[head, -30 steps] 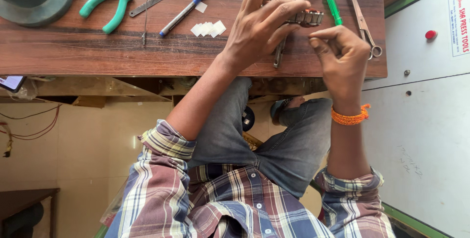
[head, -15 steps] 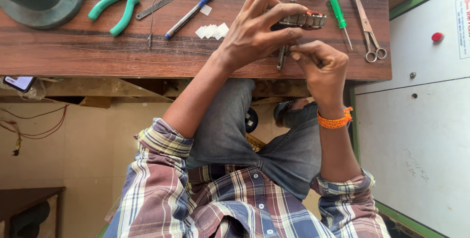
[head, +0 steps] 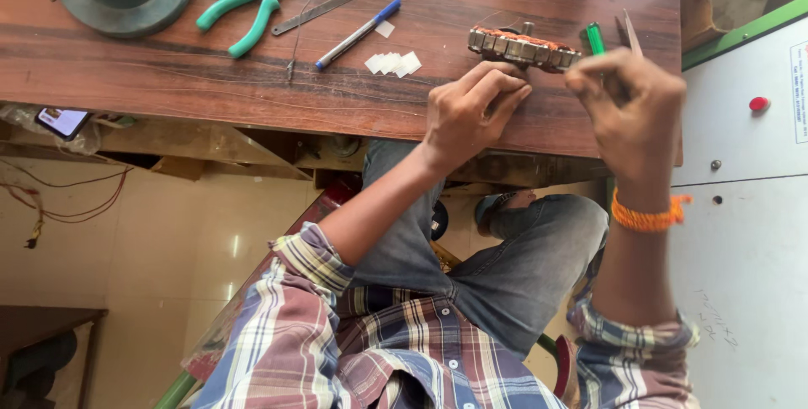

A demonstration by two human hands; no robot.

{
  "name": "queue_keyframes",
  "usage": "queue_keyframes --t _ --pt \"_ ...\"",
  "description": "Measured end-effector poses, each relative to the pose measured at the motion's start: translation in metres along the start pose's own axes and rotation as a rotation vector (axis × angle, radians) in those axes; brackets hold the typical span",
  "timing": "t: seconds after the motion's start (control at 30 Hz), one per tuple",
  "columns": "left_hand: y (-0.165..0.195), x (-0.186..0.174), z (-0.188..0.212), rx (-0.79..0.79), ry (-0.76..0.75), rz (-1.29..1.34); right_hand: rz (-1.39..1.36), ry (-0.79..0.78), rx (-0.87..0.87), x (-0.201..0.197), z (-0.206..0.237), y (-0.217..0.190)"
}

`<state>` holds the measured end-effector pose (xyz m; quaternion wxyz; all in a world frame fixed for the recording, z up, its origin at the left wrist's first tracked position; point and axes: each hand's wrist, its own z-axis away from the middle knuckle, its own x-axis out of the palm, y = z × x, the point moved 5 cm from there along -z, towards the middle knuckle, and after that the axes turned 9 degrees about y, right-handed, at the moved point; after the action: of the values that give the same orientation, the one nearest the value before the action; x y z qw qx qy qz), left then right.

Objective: The person sits at a workbench working on an electric motor armature with copper windings. They use a green-handled screwdriver to work around the armature, hold and turn the component by hand, and manipulate its shaft and windings while checking different sides.

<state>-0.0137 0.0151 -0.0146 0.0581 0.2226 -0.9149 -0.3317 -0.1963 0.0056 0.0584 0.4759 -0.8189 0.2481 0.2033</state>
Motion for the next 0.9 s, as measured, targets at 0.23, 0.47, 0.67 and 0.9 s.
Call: queue_keyframes --t 0.23,0.47,0.67,0.9 --pt "-0.017 0.017 0.014 -0.555 0.154 0.194 0.071 -0.022 -0.141 0.04 -0.054 0.01" --pt "-0.016 0.024 0.014 -0.67 0.205 0.233 0.01 0.021 -0.008 0.027 -0.051 0.033" --pt "-0.014 0.027 0.016 -0.691 0.206 0.272 -0.047 0.091 0.069 0.002 -0.006 0.02" --pt "-0.015 0.024 0.018 -0.662 0.216 0.244 0.027 0.097 -0.01 0.02 0.015 0.014"
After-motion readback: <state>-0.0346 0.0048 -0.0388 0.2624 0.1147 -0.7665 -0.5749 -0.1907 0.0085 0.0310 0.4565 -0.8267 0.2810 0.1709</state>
